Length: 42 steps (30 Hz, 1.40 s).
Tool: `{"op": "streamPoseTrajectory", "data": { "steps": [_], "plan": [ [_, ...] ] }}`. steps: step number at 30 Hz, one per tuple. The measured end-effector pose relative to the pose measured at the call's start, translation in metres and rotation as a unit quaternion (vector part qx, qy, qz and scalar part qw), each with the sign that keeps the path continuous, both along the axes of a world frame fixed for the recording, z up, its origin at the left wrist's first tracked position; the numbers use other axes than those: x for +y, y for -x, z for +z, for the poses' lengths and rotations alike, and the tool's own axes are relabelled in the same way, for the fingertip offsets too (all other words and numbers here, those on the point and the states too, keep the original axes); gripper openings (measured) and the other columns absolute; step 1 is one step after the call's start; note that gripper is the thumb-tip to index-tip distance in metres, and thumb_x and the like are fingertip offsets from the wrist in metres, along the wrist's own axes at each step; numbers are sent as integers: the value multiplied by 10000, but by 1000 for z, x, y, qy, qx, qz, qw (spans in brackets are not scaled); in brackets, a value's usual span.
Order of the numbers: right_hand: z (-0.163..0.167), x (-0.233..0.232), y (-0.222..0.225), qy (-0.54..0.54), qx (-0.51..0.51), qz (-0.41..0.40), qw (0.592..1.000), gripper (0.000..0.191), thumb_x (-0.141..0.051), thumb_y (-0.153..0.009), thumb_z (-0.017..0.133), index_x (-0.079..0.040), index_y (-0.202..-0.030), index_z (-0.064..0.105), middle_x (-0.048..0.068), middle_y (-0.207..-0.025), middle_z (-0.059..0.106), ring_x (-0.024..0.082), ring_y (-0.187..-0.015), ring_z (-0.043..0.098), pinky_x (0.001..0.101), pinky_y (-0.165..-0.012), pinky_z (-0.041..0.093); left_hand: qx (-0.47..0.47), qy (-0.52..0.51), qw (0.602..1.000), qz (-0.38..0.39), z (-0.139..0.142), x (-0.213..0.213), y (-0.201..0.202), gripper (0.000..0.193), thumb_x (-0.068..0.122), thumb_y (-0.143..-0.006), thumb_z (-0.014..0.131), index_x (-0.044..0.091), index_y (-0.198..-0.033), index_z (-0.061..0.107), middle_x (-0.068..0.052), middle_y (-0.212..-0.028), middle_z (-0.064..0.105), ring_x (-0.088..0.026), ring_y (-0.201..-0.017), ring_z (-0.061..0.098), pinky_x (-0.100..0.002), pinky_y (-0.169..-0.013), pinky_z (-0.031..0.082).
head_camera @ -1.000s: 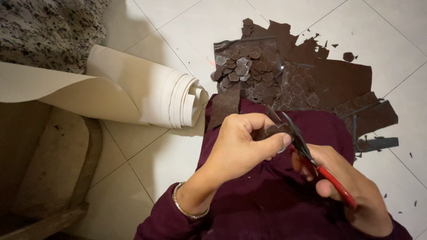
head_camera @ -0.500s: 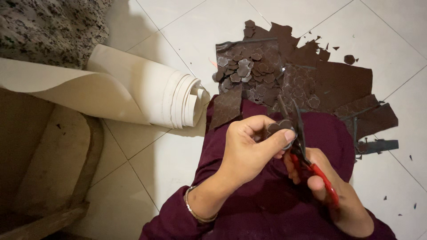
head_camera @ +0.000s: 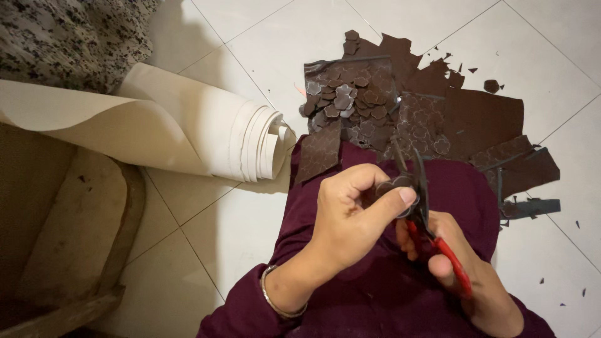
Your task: The person sits on the floor and uses red-handled scissors to cut flower-shaped pieces from a brown patterned sheet. The person repeatedly cuts out shapes and places them on the floor, accumulating a pile of cutouts.
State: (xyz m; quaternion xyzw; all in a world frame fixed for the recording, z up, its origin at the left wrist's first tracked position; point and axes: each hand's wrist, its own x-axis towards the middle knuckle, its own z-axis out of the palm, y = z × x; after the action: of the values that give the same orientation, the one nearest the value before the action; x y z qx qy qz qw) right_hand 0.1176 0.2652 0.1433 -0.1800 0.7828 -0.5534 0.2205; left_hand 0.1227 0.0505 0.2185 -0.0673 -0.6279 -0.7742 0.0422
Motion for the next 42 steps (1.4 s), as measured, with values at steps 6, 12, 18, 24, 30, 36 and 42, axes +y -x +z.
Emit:
{"op": "streamPoseTrajectory", "data": {
  "steps": [6,12,18,24,30,36,42],
  "plan": [
    [4,-1,-2,11,2,9,1000,1141,-1113,-457,312,-47,-768,575,41,-665,587,134,-568,600,275,-488,500,32,-11,999,23,6,4,-6,245,110,-962,751,34,-793,590,17,-769,573,-29,-688,517,-223,-589,407],
    [8,-4,-4,19,-2,2,1000,1140,-1099,-467,365,-27,-787,584,51,-685,575,139,-593,584,280,-510,496,25,-66,997,4,1,7,-9,280,127,-993,736,37,-792,563,10,-734,577,-29,-639,540,-210,-555,424],
    [10,-5,-4,6,-2,-5,1000,1162,-1103,-456,345,-25,-808,596,47,-690,601,138,-593,617,285,-508,524,7,-96,995,-20,-1,7,-9,268,148,-1004,717,50,-820,549,10,-741,581,-32,-619,572,-203,-536,449],
    [20,-9,-2,5,1,20,1000,1144,-1112,-489,289,-40,-764,579,50,-656,580,140,-568,577,285,-497,477,17,-83,996,-19,-4,4,-8,224,150,-1014,700,47,-848,590,18,-733,591,-17,-637,520,-199,-581,420],
    [12,-9,-6,22,-3,9,1000,1116,-1100,-531,293,-42,-742,575,52,-629,577,143,-545,565,289,-472,443,20,-117,993,-18,-9,7,-6,197,125,-1021,703,52,-865,607,24,-768,579,-25,-688,486,-206,-607,392],
    [13,-13,-4,19,23,13,999,1109,-1098,-563,269,-55,-783,579,33,-636,593,129,-549,589,275,-483,463,-25,-176,983,-42,-10,9,-7,189,115,-1006,671,58,-843,594,7,-706,608,-37,-586,534,-219,-528,427],
    [74,-43,-9,14,-8,-30,999,1115,-1090,-554,307,-51,-875,556,48,-718,568,151,-609,560,279,-528,475,-12,-166,985,-48,-8,8,-6,181,95,-1036,654,40,-875,595,0,-728,616,-37,-640,548,-212,-549,443]
  ]
}}
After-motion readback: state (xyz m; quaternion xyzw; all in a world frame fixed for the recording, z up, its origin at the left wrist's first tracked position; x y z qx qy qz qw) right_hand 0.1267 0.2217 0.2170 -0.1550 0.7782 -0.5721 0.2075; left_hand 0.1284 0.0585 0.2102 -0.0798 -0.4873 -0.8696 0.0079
